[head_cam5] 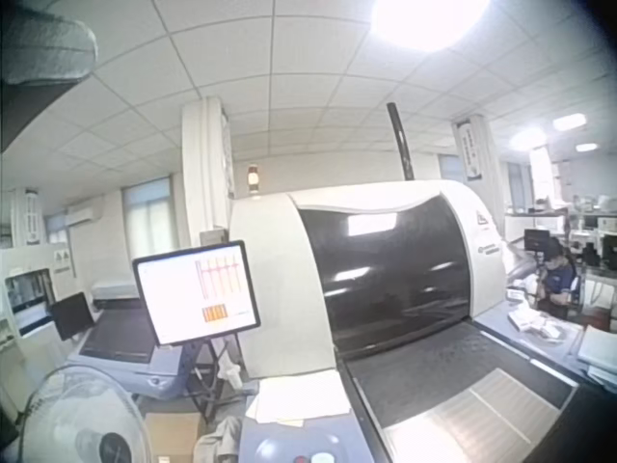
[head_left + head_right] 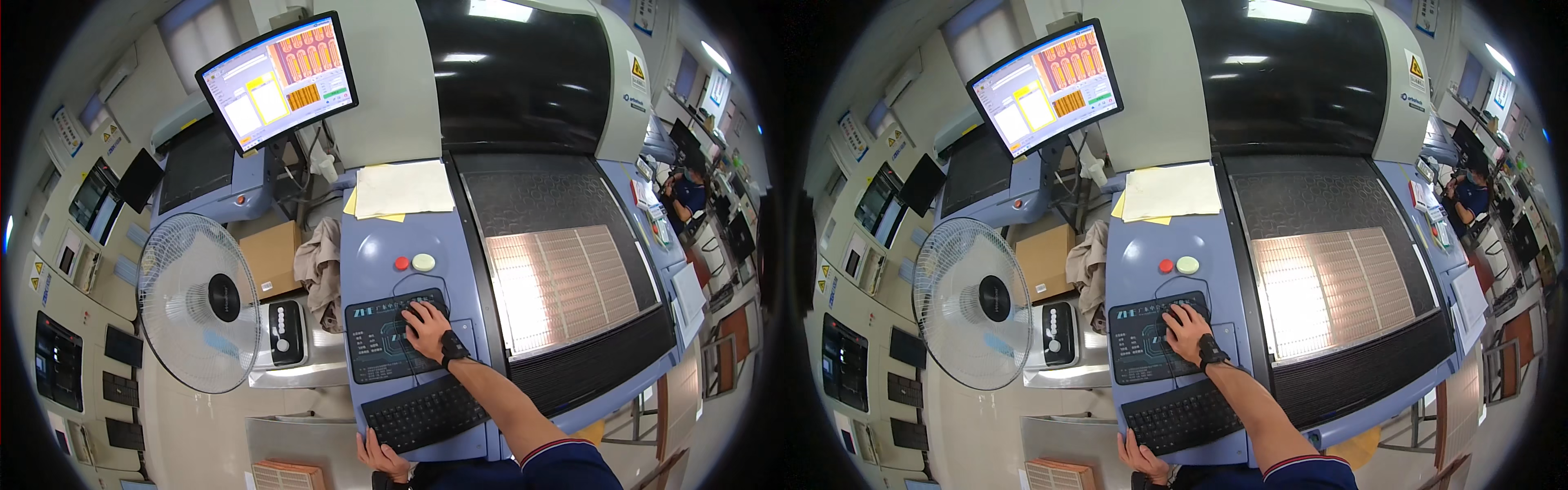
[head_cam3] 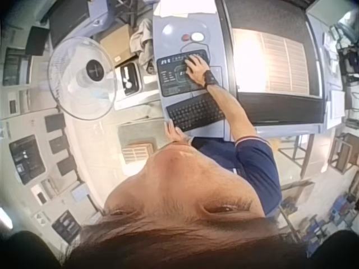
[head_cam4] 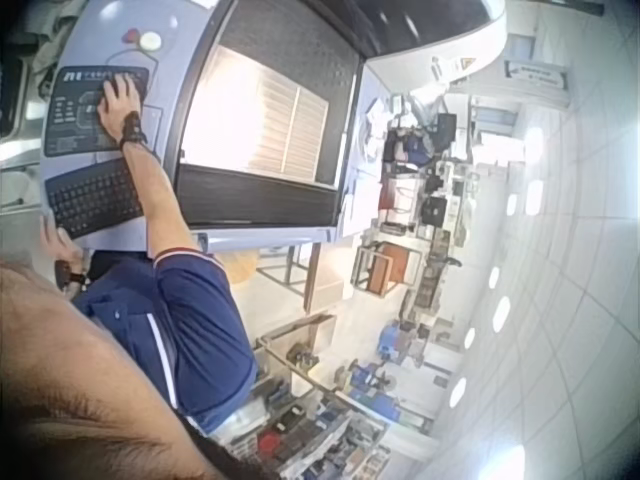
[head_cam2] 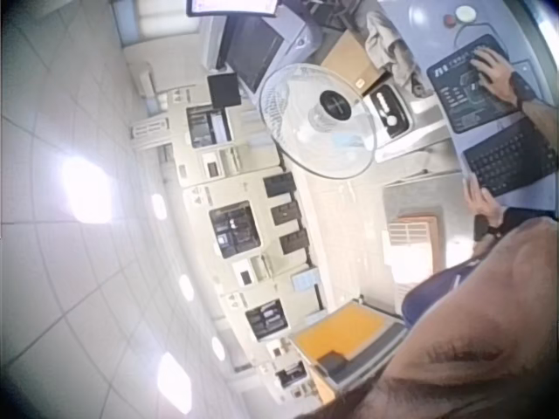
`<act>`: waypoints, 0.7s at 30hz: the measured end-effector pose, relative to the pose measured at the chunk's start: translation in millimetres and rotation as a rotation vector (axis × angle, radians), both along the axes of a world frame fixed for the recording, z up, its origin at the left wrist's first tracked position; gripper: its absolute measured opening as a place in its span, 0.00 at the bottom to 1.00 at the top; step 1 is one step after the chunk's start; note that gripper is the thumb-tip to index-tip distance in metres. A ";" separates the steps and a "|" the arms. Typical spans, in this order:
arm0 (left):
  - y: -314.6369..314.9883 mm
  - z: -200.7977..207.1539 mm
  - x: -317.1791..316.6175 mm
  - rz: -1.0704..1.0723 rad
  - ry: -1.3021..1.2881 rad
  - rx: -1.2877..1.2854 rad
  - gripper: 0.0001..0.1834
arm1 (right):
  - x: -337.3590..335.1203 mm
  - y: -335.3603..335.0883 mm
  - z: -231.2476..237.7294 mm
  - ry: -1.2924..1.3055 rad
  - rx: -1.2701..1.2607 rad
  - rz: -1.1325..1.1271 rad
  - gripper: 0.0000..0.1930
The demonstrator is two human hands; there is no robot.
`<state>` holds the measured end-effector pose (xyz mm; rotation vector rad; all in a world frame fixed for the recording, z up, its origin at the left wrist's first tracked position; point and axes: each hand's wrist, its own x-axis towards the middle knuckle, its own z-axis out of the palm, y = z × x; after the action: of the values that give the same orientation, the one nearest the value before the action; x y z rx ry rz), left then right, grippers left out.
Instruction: The person operates a machine using a mouse and keyboard while looking at a monitor, then leans over to inspect a large patterned sheet. They return to using the mouse and keyboard before finally walking away from the workstation.
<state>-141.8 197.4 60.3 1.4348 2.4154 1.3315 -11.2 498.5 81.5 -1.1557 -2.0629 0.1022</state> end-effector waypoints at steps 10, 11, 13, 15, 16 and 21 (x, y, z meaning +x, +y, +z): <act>1.9 -0.6 0.1 -0.017 0.004 -0.011 0.28 | 2.8 -0.4 2.7 0.000 -0.007 -0.007 0.20; 2.5 -1.8 0.6 0.000 0.000 0.001 0.28 | 3.5 -0.3 2.9 0.002 -0.008 -0.010 0.20; 2.1 -1.3 0.9 0.009 -0.006 0.008 0.28 | 1.2 -0.4 2.5 0.006 -0.010 -0.002 0.20; 1.7 -0.5 0.8 0.013 -0.014 0.014 0.28 | 0.6 -0.6 2.7 0.007 -0.013 0.000 0.20; 1.2 0.1 0.7 0.002 -0.011 0.003 0.28 | 0.7 -0.8 3.0 -0.002 -0.013 -0.007 0.20; 0.3 -1.3 0.9 0.006 0.004 -0.020 0.28 | 0.9 0.3 1.7 -0.005 0.001 -0.024 0.20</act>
<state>-141.0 197.6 59.0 1.4280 2.4305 1.3025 -10.3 498.7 83.2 -1.1807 -2.0530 0.0874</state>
